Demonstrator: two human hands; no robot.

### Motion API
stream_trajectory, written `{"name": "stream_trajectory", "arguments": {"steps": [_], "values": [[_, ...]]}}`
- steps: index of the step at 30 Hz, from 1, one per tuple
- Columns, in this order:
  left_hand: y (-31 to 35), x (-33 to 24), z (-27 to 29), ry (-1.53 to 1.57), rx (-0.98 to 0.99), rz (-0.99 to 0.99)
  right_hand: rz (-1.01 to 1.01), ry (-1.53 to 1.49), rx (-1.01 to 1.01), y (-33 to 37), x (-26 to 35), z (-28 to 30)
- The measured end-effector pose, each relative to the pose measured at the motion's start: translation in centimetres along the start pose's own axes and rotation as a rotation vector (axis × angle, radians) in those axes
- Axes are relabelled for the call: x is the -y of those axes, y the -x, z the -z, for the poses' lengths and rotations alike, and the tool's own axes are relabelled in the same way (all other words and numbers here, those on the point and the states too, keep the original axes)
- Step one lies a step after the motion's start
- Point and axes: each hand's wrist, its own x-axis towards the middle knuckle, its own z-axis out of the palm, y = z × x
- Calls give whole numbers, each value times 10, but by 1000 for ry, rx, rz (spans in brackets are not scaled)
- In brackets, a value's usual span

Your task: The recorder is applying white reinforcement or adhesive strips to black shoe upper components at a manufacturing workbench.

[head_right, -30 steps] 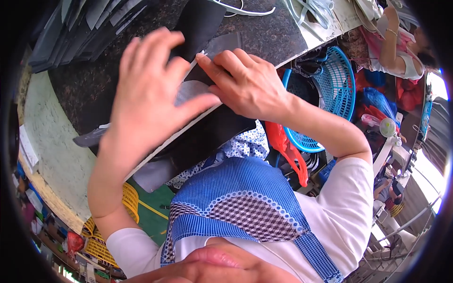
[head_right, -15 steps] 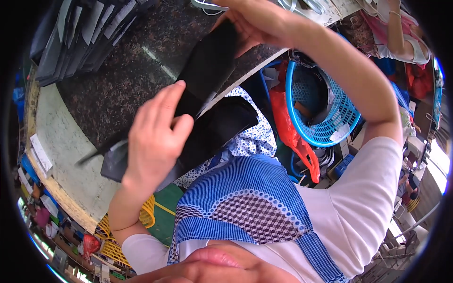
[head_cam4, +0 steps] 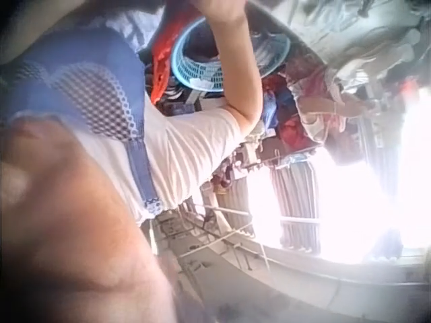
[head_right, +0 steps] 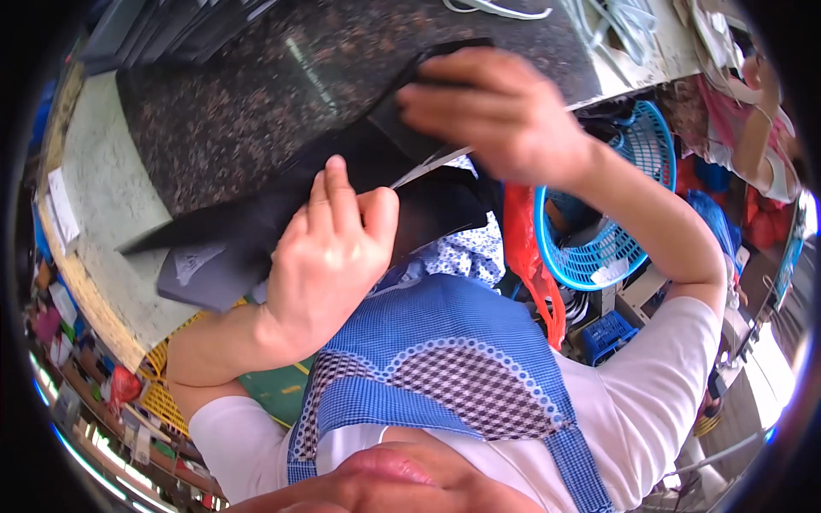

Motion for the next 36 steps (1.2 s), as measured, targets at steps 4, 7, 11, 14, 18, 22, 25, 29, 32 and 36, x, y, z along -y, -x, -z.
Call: {"name": "stream_trajectory", "arguments": {"steps": [4, 7, 11, 14, 18, 22, 25, 29, 32, 36], "values": [[8, 12, -10, -34, -148, 61, -77, -153, 69, -12, 3, 12], [-2, 39, -2, 242, -62, 176, -24, -410, -19, -46, 27, -20], [28, 110, -17, 789, -84, 257, -526, -829, 195, -52, 12, -6], [46, 102, -32, 513, -312, -101, -75, -630, 137, -61, 21, -12], [53, 104, -26, 514, -253, -81, 19, -527, 131, -80, 43, -22], [82, 118, -34, 904, -33, 251, -37, -432, 194, -81, 41, -14], [77, 121, -39, 999, 24, 285, -112, -496, 132, -118, 76, -37], [88, 132, -37, 971, 2, 213, -93, -484, 124, -112, 79, -49], [101, 128, -36, 683, -16, 81, -59, -493, 145, -108, 79, -45], [121, 111, -48, 287, -245, -92, 84, -398, 251, -107, 76, -43]]}}
